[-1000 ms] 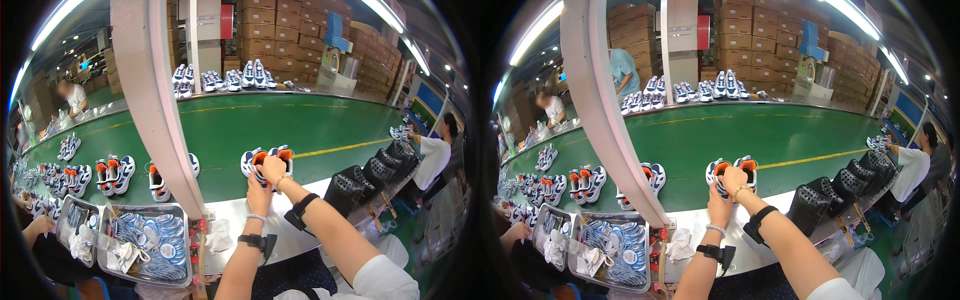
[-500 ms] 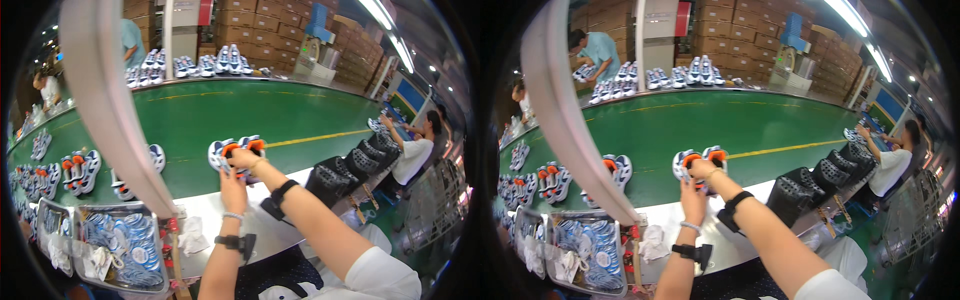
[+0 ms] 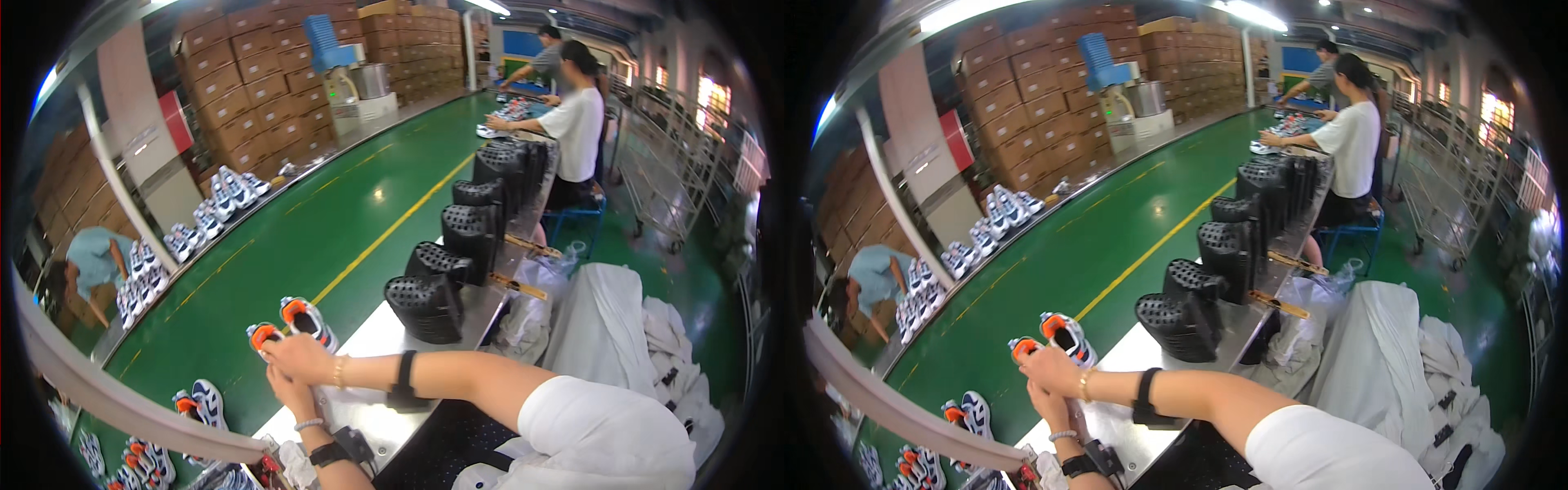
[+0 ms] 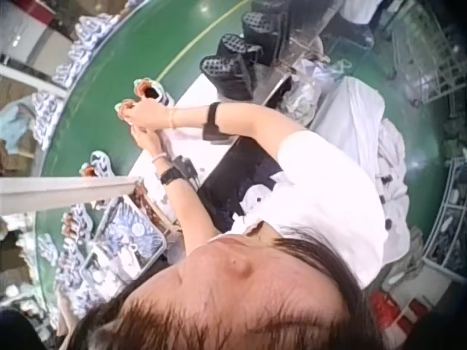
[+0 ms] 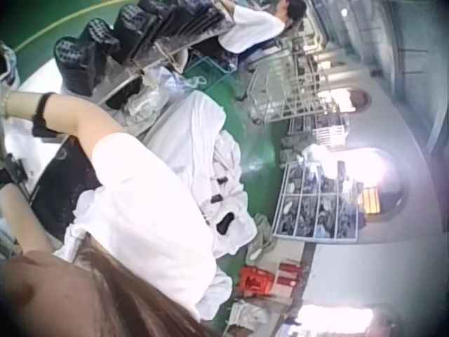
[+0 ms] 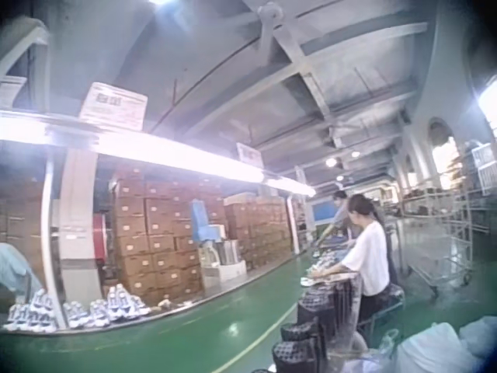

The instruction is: Inspect and organize sneakers on a workstation table next to a conveyor belt.

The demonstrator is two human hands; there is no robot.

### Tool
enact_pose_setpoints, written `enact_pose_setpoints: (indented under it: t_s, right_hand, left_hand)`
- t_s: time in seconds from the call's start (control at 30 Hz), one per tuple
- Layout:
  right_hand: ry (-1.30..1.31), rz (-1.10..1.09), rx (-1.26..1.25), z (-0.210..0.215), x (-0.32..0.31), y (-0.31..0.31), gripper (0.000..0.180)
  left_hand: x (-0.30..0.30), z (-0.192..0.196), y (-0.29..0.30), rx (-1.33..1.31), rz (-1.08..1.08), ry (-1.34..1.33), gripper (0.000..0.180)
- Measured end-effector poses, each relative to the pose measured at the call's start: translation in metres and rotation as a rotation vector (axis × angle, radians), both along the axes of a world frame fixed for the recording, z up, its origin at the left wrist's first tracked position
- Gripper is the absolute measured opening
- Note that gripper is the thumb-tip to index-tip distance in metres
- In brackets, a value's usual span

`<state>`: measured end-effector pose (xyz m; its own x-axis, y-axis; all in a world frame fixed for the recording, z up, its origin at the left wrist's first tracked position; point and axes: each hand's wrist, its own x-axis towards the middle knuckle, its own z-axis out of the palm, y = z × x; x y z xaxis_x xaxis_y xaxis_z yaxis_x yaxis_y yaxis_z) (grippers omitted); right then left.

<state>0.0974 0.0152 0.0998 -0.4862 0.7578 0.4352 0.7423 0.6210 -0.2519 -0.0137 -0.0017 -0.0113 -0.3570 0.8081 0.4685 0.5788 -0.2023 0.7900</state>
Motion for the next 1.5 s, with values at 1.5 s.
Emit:
enact_pose_setpoints:
  t_s: [1.5]
  right_hand:
    - [1.225, -0.093, 0.044, 0.027, 0.306, -0.105, 0.038]
  left_hand:
    - [0.048, 0.04, 0.091, 0.004, -0.015, 0.538, 0.045]
